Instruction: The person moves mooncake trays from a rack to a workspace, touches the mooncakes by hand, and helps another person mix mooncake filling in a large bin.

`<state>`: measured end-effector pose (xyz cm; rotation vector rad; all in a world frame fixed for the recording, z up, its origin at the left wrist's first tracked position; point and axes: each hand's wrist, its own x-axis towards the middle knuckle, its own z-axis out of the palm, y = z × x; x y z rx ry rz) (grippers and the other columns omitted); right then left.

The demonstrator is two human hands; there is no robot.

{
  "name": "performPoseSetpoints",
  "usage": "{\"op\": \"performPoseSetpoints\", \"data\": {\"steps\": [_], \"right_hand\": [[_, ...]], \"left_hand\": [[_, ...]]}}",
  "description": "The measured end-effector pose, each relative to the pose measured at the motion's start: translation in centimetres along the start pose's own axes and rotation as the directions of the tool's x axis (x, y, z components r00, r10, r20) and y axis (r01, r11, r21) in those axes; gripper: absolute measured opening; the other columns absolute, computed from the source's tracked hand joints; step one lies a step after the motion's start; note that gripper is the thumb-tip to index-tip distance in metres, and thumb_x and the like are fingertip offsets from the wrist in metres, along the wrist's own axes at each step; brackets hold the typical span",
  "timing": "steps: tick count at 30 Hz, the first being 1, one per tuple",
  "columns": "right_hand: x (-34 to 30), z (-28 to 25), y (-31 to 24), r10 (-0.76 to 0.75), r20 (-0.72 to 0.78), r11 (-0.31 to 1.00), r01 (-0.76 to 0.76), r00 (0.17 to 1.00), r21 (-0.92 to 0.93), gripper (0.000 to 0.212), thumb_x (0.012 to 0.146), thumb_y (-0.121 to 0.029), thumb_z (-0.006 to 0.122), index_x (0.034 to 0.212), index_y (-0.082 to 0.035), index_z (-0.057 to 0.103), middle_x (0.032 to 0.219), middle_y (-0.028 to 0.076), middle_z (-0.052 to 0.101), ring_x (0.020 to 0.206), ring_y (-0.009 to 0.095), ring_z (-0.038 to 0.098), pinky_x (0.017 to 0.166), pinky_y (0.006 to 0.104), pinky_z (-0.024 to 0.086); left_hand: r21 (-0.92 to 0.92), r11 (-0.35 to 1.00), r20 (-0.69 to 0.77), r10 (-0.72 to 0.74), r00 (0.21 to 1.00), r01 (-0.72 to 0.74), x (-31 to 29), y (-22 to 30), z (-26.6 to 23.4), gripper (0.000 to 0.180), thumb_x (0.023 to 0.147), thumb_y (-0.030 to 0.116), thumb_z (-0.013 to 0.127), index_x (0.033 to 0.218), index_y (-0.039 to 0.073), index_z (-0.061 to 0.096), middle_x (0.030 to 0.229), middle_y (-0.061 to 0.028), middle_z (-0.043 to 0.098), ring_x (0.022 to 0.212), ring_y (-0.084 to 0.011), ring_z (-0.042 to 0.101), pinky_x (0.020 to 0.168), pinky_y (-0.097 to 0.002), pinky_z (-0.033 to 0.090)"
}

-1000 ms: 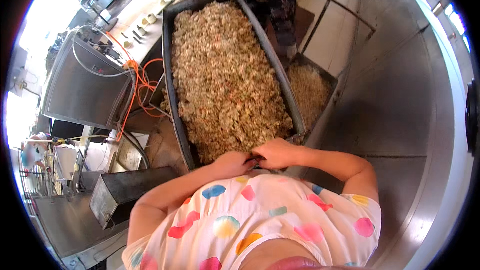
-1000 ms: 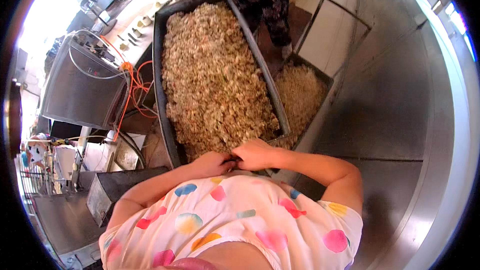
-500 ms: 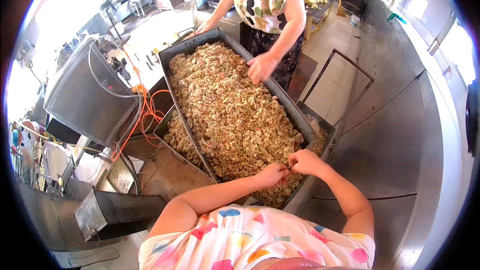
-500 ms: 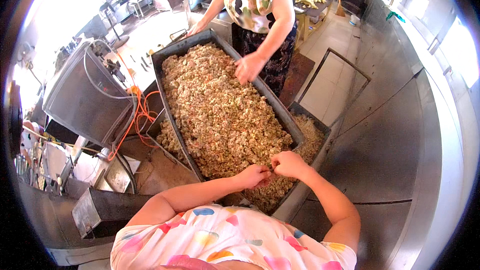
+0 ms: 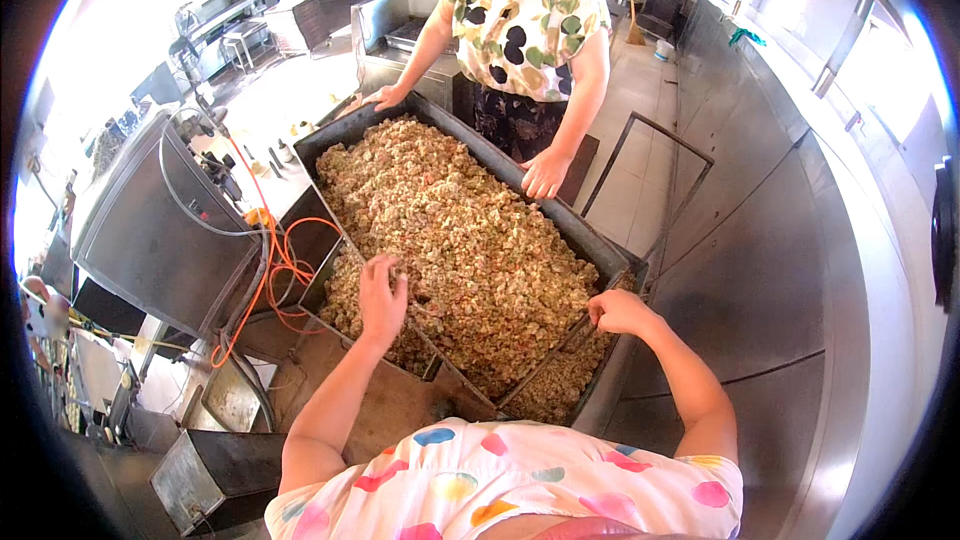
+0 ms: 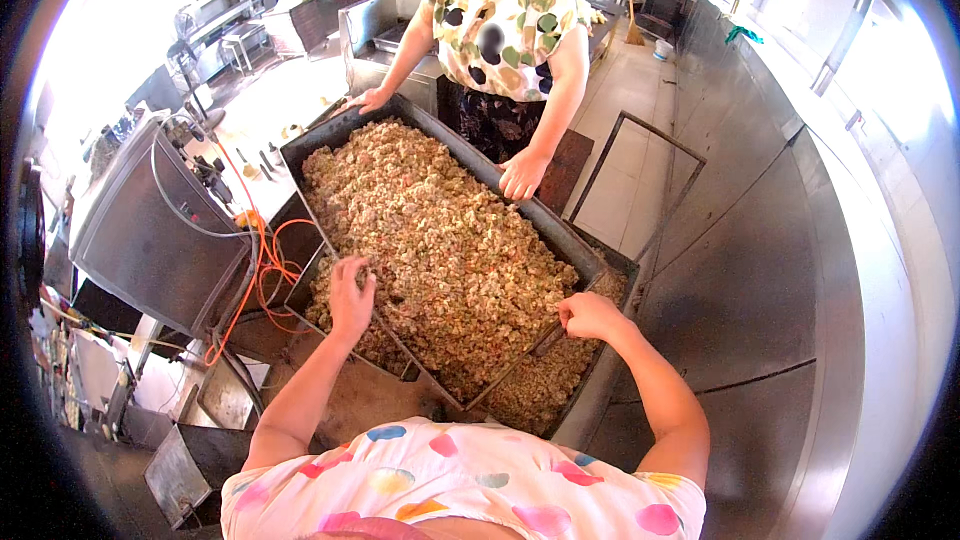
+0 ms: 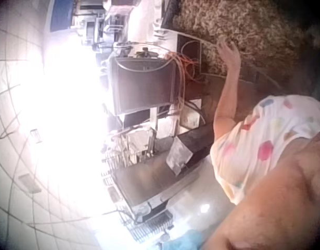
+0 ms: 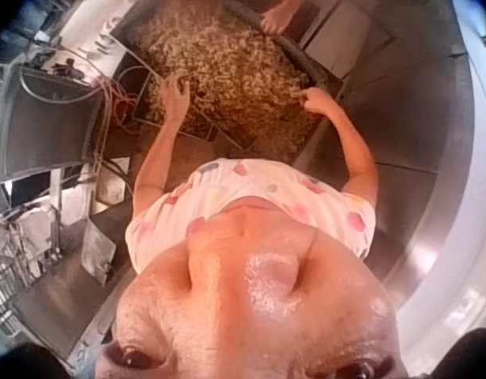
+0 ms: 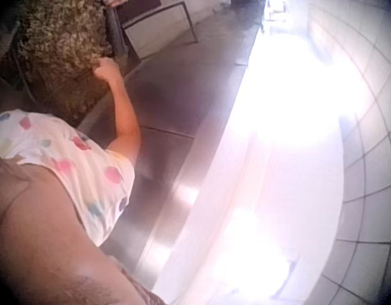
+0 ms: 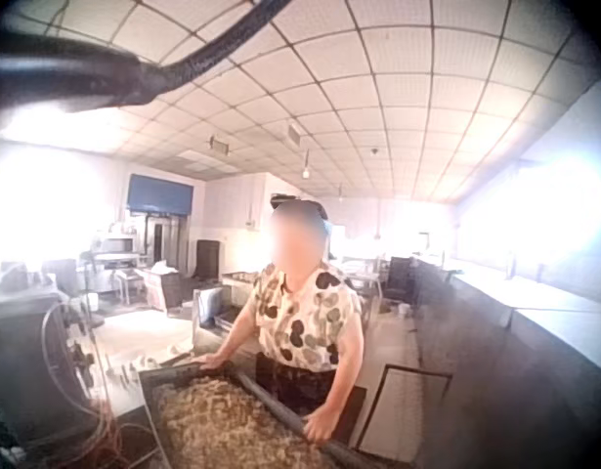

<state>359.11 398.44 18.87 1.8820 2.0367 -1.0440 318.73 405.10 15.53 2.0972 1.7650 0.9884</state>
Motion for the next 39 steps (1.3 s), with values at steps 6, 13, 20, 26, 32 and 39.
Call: {"op": "performPoseSetpoints", "data": {"steps": [6,13,20,26,32,39], "right_hand": [[-0.7,6.6,-0.6,0.162,-0.418,0.833,0.104,0.894,0.544,0.037,0.072,0.004,0.056,0.107,-0.005,0.054,0.090,0.012,0.062,0.083,0.025,0.061,0.067,0.0376,0.049],[1.1,11.5,-7.1,0.759,-0.200,-0.381,0.673,0.619,0.634,0.026,0.094,-0.013,0.045,0.116,0.001,0.047,0.085,0.012,0.058,0.069,0.020,0.058,0.055,0.0313,0.047],[6.3,8.6,-7.7,0.875,-0.249,-0.039,0.575,0.414,0.817,0.033,0.097,-0.027,0.045,0.120,-0.006,0.056,0.066,-0.001,0.050,0.048,0.006,0.036,0.044,0.0237,0.032],[11.8,5.5,-3.4,0.937,-0.291,0.147,0.540,0.192,0.829,0.033,0.096,-0.026,0.047,0.116,-0.003,0.060,0.075,0.000,0.051,0.058,0.010,0.039,0.056,0.0313,0.035],[13.9,3.2,-1.4,0.914,-0.369,0.273,0.418,0.169,0.867,0.034,0.096,-0.029,0.047,0.111,-0.004,0.063,0.071,0.002,0.052,0.055,0.011,0.038,0.052,0.0324,0.034],[16.5,4.7,0.6,0.849,-0.527,0.499,0.257,0.049,0.828,0.037,0.097,-0.031,0.043,0.112,-0.003,0.061,0.076,0.006,0.057,0.059,0.016,0.048,0.056,0.0344,0.039]], "left_hand": [[0.077,0.983,-0.084,0.175,0.981,-0.168,3.3,-4.7,0.4,0.030,0.082,0.012,0.061,0.108,0.001,0.050,0.119,-0.0165,0.046,0.111,-0.0333,0.044,0.094,-0.0437,0.037],[0.105,0.931,-0.038,0.354,0.935,-0.348,5.4,-5.9,3.3,0.033,0.086,0.023,0.056,0.111,0.001,0.050,0.122,-0.0171,0.045,0.117,-0.0346,0.040,0.101,-0.0458,0.031],[0.152,0.897,0.051,0.412,0.910,-0.415,5.9,-4.9,4.0,0.039,0.087,0.026,0.054,0.117,0.001,0.048,0.127,-0.0175,0.043,0.124,-0.0339,0.036,0.105,-0.0470,0.026],[0.142,0.895,0.132,0.407,0.904,-0.424,7.9,-3.2,6.3,0.043,0.089,0.028,0.051,0.120,-0.001,0.046,0.131,-0.0209,0.039,0.127,-0.0344,0.032,0.108,-0.0463,0.023],[0.208,0.917,0.232,0.290,0.928,-0.339,9.0,-2.6,7.9,0.051,0.091,0.035,0.045,0.126,-0.001,0.042,0.138,-0.0207,0.032,0.132,-0.0330,0.026,0.112,-0.0440,0.015],[0.290,0.906,0.348,0.201,0.916,-0.309,9.2,-3.0,8.0,0.058,0.093,0.041,0.038,0.134,0.000,0.035,0.144,-0.0178,0.026,0.136,-0.0292,0.019,0.113,-0.0419,0.011]]}}
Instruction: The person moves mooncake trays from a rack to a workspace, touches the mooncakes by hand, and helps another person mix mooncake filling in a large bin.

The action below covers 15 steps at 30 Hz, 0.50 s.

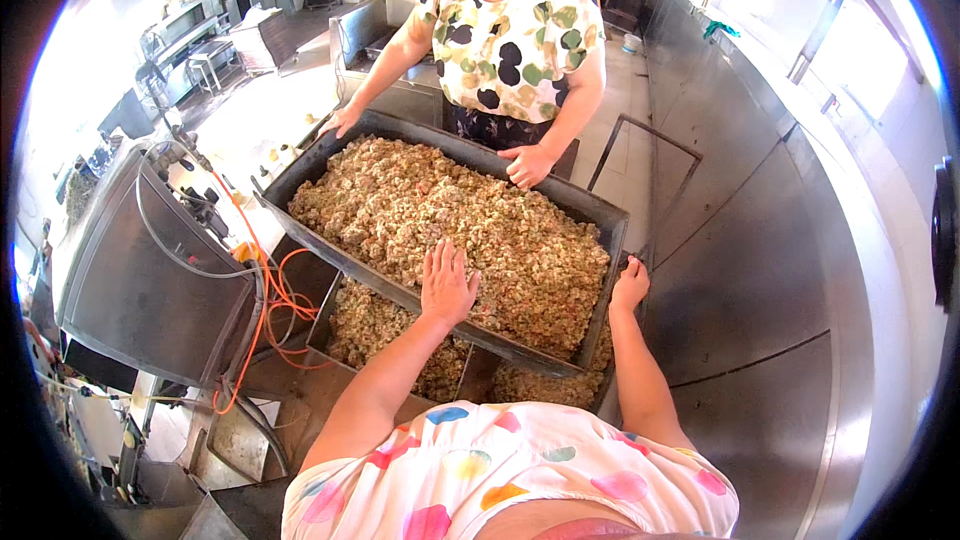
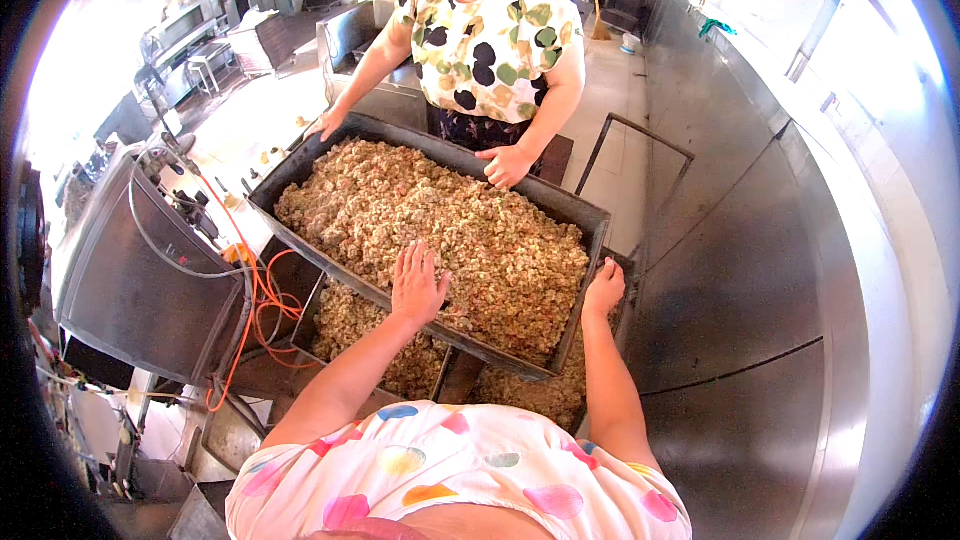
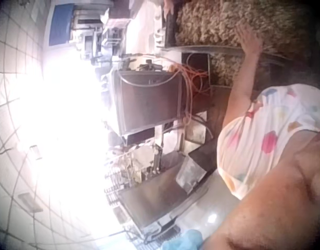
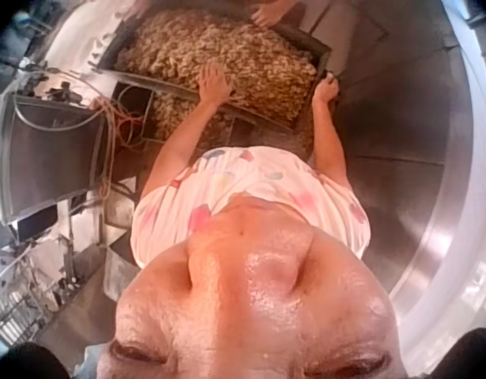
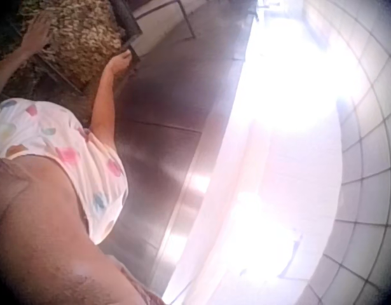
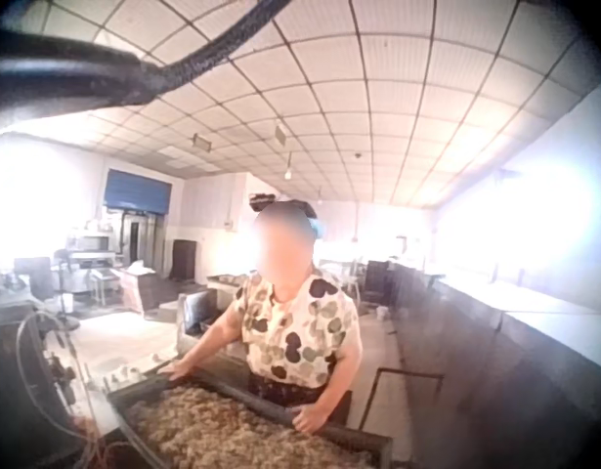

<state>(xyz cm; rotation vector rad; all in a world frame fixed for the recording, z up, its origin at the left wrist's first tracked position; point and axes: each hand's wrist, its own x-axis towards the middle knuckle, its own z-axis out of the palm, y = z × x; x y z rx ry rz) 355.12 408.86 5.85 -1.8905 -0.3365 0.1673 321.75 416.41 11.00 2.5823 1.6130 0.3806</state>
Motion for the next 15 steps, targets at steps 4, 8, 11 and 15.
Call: {"op": "performPoseSetpoints", "data": {"steps": [4,8,11,15], "right_hand": [[-0.4,-0.6,1.0,0.066,0.111,0.990,-0.052,0.992,-0.128,0.039,0.097,-0.033,0.039,0.110,-0.002,0.058,0.107,0.011,0.061,0.096,0.027,0.057,0.080,0.0396,0.045],[-2.0,-1.1,-0.8,0.082,0.162,0.995,-0.088,0.983,0.034,0.037,0.096,-0.032,0.043,0.114,-0.002,0.056,0.081,0.004,0.059,0.064,0.013,0.051,0.060,0.0293,0.043],[-2.1,-1.6,1.8,-0.007,0.119,1.000,0.010,0.993,-0.024,0.040,0.096,-0.034,0.043,0.117,-0.002,0.052,0.096,0.008,0.058,0.080,0.020,0.055,0.071,0.0335,0.044],[-5.4,-1.9,0.8,-0.026,0.191,0.986,0.056,0.981,-0.155,0.040,0.095,-0.037,0.043,0.113,-0.002,0.044,0.104,0.011,0.051,0.090,0.026,0.051,0.082,0.0373,0.041]], "left_hand": [[-0.011,1.000,0.040,-0.005,0.999,0.006,-0.8,-0.8,0.8,0.059,0.093,0.043,0.037,0.135,0.001,0.035,0.143,-0.0180,0.028,0.136,-0.0292,0.021,0.112,-0.0418,0.011],[-0.025,0.999,0.067,-0.018,0.998,0.020,-0.6,-1.5,1.1,0.059,0.093,0.044,0.036,0.134,0.002,0.037,0.142,-0.0183,0.031,0.135,-0.0291,0.022,0.112,-0.0421,0.012],[-0.018,1.000,0.100,0.003,0.995,-0.001,-0.1,-1.0,0.8,0.059,0.093,0.044,0.036,0.135,0.002,0.037,0.142,-0.0178,0.031,0.135,-0.0290,0.024,0.111,-0.0429,0.014],[-0.001,1.000,0.128,-0.007,0.992,0.008,0.3,-1.7,0.7,0.058,0.094,0.044,0.036,0.134,0.002,0.037,0.142,-0.0178,0.032,0.132,-0.0302,0.030,0.110,-0.0436,0.020]]}}
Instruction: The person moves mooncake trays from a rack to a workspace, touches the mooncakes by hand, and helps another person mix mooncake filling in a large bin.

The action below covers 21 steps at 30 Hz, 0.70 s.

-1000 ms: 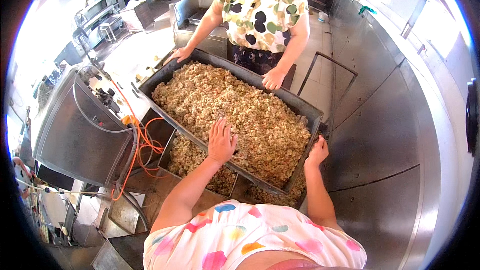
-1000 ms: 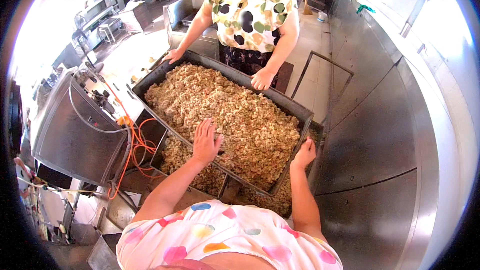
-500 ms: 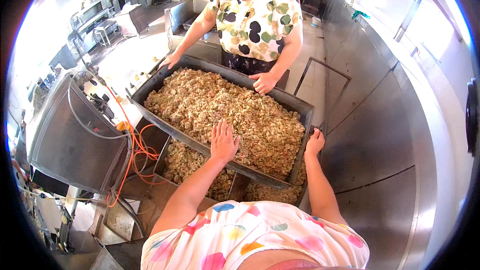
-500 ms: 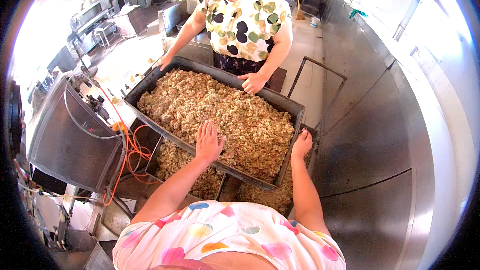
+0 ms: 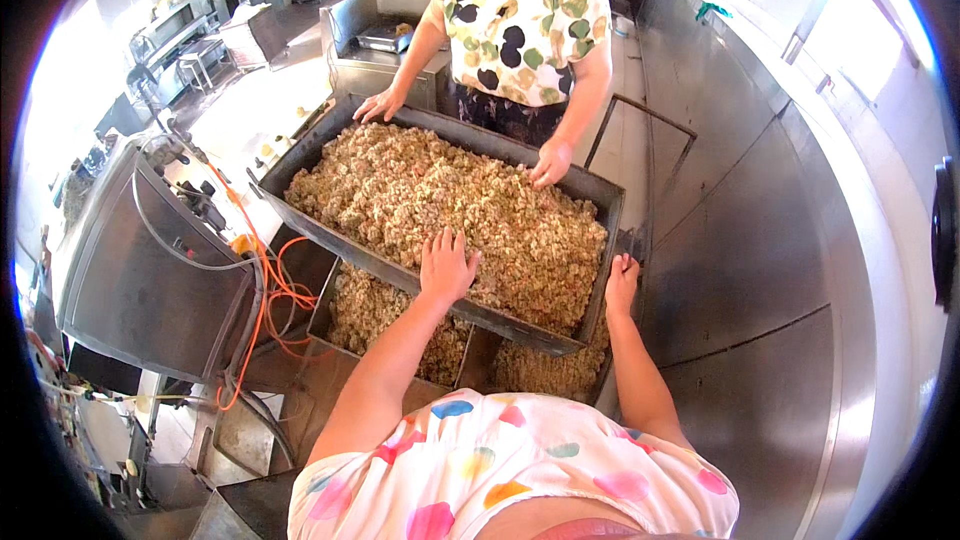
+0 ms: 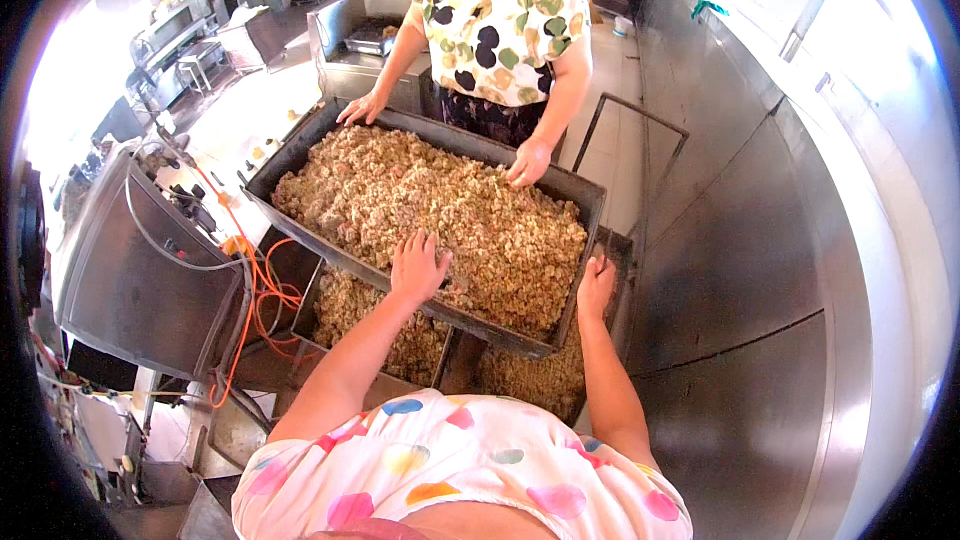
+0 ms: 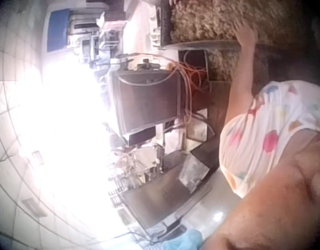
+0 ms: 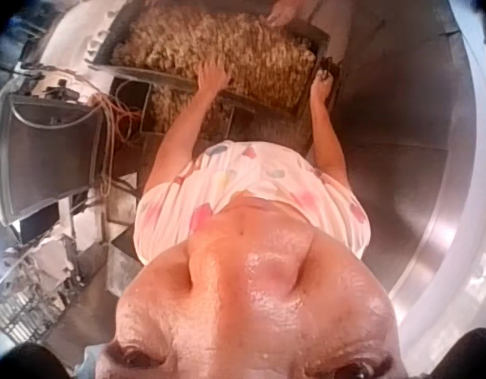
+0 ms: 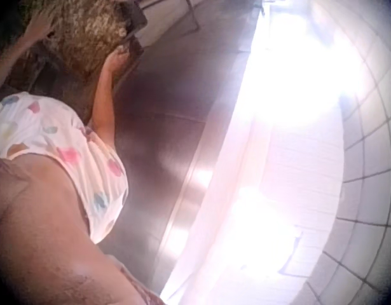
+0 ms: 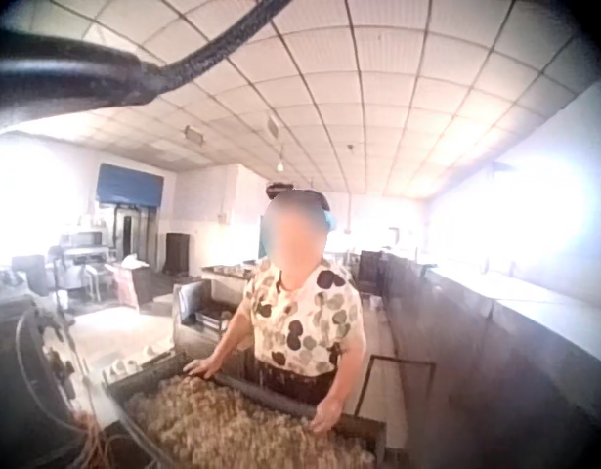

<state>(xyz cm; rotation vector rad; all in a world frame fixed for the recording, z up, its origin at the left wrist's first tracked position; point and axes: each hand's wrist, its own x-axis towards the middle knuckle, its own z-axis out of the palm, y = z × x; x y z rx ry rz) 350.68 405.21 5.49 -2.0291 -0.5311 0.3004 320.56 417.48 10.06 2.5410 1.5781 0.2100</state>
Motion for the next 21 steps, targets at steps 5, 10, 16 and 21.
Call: {"op": "performPoseSetpoints", "data": {"steps": [5,10,16,21], "right_hand": [[-2.6,-0.8,0.1,-0.040,0.170,0.998,0.048,0.985,-0.041,0.044,0.095,-0.038,0.043,0.116,0.000,0.041,0.098,0.012,0.049,0.089,0.027,0.051,0.084,0.0385,0.041],[-4.3,0.2,-0.3,0.053,0.165,0.980,-0.020,0.985,-0.198,0.060,0.095,-0.040,0.043,0.133,0.004,0.029,0.113,0.017,0.049,0.098,0.031,0.052,0.082,0.0433,0.042],[-3.4,0.5,-0.4,-0.018,0.180,0.969,0.062,0.983,-0.238,0.060,0.094,-0.045,0.041,0.128,0.005,0.035,0.109,0.018,0.051,0.093,0.033,0.054,0.078,0.0434,0.045],[-1.4,1.5,0.6,0.016,0.216,0.966,0.041,0.976,-0.255,0.058,0.094,-0.044,0.041,0.128,0.004,0.036,0.116,0.020,0.050,0.101,0.035,0.053,0.083,0.0443,0.044]], "left_hand": [[-0.021,1.000,0.041,0.001,0.999,0.000,0.7,0.0,0.6,0.057,0.094,0.044,0.037,0.134,0.004,0.038,0.141,-0.0165,0.034,0.129,-0.0295,0.035,0.108,-0.0432,0.022],[-0.009,1.000,0.096,0.027,0.995,-0.026,1.9,-0.5,2.0,0.057,0.094,0.044,0.036,0.133,0.003,0.040,0.142,-0.0141,0.034,0.128,-0.0297,0.036,0.108,-0.0420,0.025],[-0.015,0.997,-0.048,0.073,0.996,-0.073,1.9,-0.2,2.0,0.044,0.093,0.038,0.043,0.116,0.002,0.055,0.118,-0.0137,0.057,0.109,-0.0297,0.052,0.098,-0.0416,0.037],[-0.081,0.995,-0.100,0.057,0.993,-0.065,2.7,-0.1,1.8,0.032,0.091,0.031,0.048,0.101,0.004,0.060,0.091,-0.0113,0.063,0.090,-0.0285,0.058,0.079,-0.0405,0.047]]}}
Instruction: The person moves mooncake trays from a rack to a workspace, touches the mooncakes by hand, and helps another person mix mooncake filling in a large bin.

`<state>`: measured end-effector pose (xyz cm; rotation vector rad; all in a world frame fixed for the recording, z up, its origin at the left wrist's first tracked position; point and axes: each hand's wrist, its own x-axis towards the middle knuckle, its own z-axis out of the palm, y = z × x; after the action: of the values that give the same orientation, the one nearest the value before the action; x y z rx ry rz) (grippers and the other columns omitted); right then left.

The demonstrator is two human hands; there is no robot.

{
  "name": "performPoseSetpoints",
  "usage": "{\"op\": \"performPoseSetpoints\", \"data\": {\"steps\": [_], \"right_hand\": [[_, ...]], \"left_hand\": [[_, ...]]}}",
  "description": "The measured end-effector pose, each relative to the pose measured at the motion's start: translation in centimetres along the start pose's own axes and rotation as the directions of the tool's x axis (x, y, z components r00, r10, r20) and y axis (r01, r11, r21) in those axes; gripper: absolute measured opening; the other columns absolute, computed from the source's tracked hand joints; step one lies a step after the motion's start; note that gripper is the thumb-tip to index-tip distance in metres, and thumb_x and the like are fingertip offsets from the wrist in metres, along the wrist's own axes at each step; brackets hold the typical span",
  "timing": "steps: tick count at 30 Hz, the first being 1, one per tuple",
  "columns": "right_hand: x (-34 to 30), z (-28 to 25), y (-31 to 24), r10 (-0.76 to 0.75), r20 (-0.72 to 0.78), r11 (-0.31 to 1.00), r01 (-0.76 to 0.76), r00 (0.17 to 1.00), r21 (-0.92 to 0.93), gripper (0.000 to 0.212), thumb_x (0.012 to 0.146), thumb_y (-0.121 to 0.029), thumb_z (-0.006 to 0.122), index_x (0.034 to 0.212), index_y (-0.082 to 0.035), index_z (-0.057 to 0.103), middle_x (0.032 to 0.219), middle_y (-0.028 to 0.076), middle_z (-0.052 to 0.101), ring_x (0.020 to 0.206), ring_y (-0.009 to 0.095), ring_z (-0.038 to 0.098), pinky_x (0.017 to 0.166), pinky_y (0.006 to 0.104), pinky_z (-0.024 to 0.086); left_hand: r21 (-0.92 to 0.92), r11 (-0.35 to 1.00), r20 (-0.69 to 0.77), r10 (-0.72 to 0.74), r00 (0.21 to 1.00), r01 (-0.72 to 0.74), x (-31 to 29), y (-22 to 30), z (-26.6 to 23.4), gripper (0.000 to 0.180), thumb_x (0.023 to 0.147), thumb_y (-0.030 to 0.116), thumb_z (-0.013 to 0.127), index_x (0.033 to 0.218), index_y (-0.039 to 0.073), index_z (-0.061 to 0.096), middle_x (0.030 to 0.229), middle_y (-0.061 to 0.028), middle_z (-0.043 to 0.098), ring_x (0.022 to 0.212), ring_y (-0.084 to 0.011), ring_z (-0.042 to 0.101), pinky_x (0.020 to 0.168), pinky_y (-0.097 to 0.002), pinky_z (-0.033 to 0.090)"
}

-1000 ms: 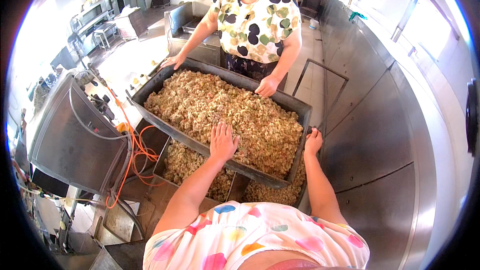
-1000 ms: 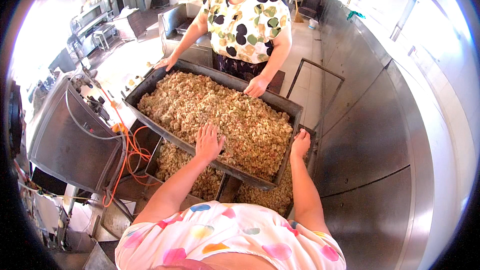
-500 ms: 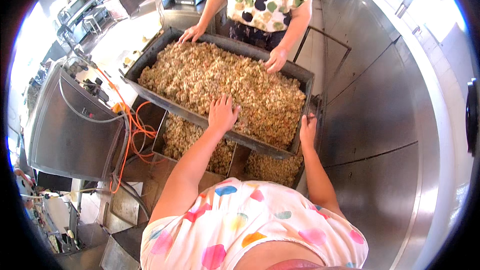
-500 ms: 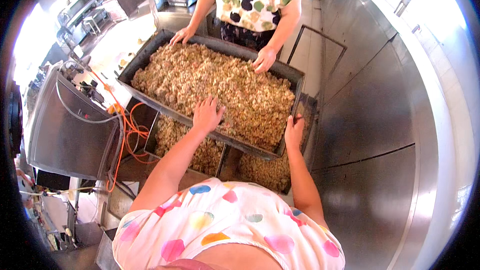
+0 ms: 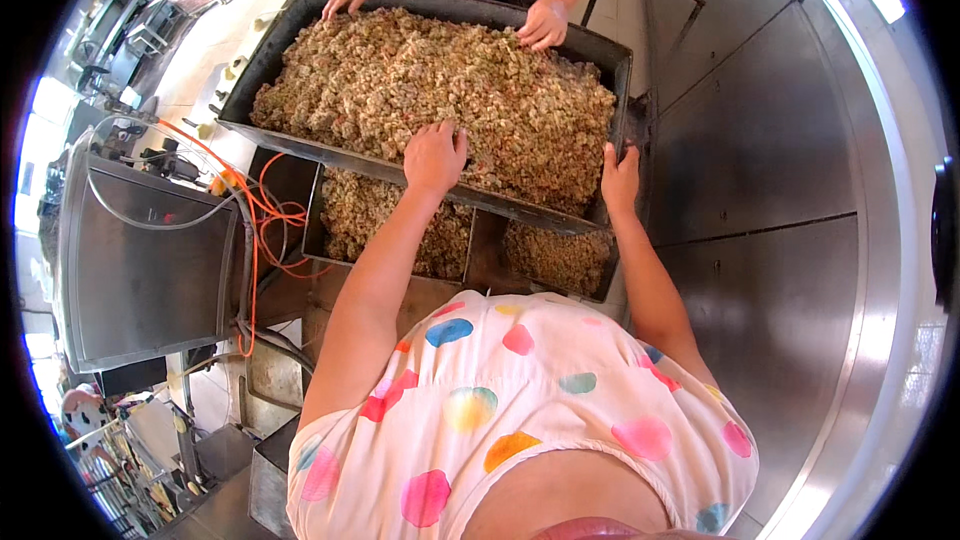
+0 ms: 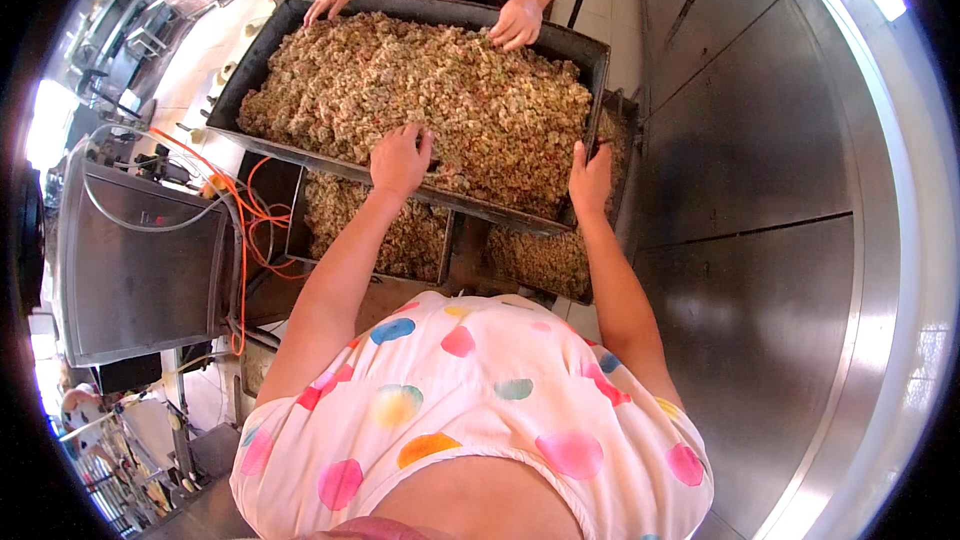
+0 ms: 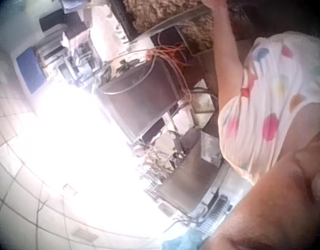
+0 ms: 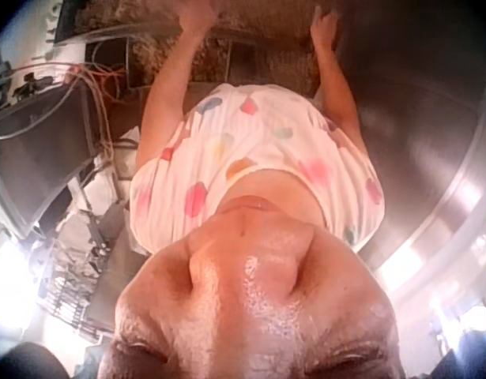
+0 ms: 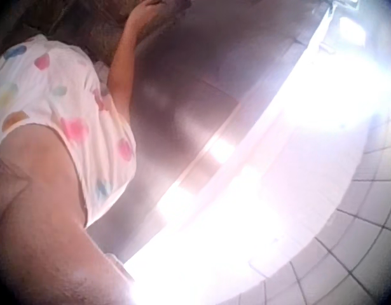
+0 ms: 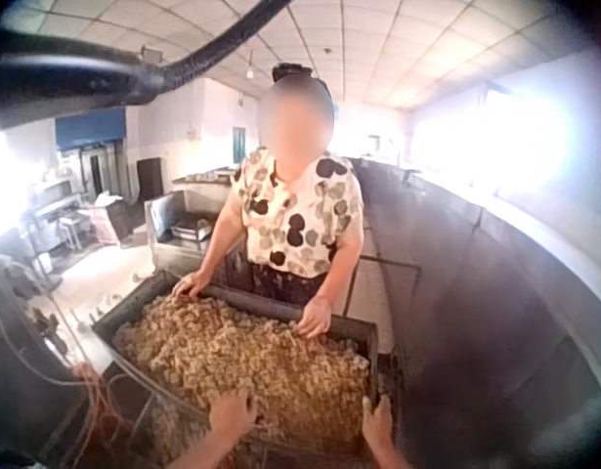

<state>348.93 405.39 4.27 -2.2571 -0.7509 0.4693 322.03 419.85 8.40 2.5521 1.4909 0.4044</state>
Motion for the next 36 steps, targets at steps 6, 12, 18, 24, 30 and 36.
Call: {"op": "performPoseSetpoints", "data": {"steps": [6,12,18,24,30,36], "right_hand": [[-0.8,0.1,0.1,0.000,-0.075,0.998,-0.005,0.997,-0.067,0.059,0.094,-0.044,0.041,0.128,0.004,0.036,0.118,0.021,0.048,0.103,0.036,0.052,0.085,0.0448,0.044],[-0.4,0.2,0.5,-0.022,-0.077,0.997,0.016,0.997,-0.082,0.063,0.094,-0.047,0.040,0.130,0.005,0.034,0.120,0.021,0.048,0.104,0.037,0.052,0.084,0.0455,0.045],[0.3,0.2,0.7,0.065,0.009,0.993,-0.064,0.998,-0.102,0.070,0.094,-0.049,0.037,0.137,0.005,0.025,0.135,0.023,0.036,0.123,0.037,0.038,0.098,0.0454,0.038],[0.5,0.7,1.4,0.059,0.002,0.992,-0.058,0.998,-0.115,0.073,0.093,-0.051,0.036,0.139,0.004,0.020,0.142,0.022,0.028,0.130,0.036,0.031,0.104,0.0453,0.033],[0.1,0.7,0.4,0.102,0.023,0.989,-0.099,0.995,-0.112,0.074,0.093,-0.051,0.037,0.140,0.004,0.019,0.142,0.022,0.027,0.130,0.036,0.030,0.104,0.0440,0.033],[0.6,0.8,0.6,0.064,0.004,0.990,-0.063,0.998,-0.130,0.074,0.092,-0.050,0.039,0.140,0.004,0.019,0.142,0.022,0.027,0.129,0.036,0.032,0.104,0.0435,0.034]], "left_hand": [[-0.068,0.996,-0.150,0.054,0.987,-0.065,-0.5,0.2,0.6,0.021,0.086,0.023,0.054,0.097,0.007,0.062,0.088,-0.0102,0.061,0.088,-0.0274,0.057,0.075,-0.0384,0.049],[-0.076,0.996,-0.124,0.042,0.991,-0.052,-0.1,0.4,0.7,0.023,0.083,0.025,0.057,0.099,0.008,0.062,0.094,-0.0095,0.060,0.091,-0.0270,0.057,0.077,-0.0379,0.048],[-0.028,0.998,-0.061,0.054,0.997,-0.056,0.1,0.6,0.3,0.029,0.080,0.029,0.061,0.100,0.008,0.061,0.098,-0.0082,0.058,0.096,-0.0256,0.055,0.084,-0.0363,0.044],[-0.053,0.998,0.013,0.026,1.000,-0.025,0.3,0.4,0.4,0.027,0.080,0.028,0.063,0.099,0.009,0.061,0.099,-0.0076,0.056,0.098,-0.0251,0.053,0.084,-0.0364,0.044],[-0.091,0.996,0.040,-0.008,0.999,0.012,0.4,0.2,0.3,0.024,0.080,0.026,0.064,0.096,0.009,0.059,0.099,-0.0077,0.055,0.098,-0.0254,0.053,0.082,-0.0375,0.045],[-0.053,0.998,0.052,-0.015,0.999,0.018,0.9,0.5,-0.4,0.024,0.081,0.026,0.063,0.094,0.008,0.055,0.095,-0.0079,0.057,0.095,-0.0251,0.054,0.079,-0.0387,0.045]]}}
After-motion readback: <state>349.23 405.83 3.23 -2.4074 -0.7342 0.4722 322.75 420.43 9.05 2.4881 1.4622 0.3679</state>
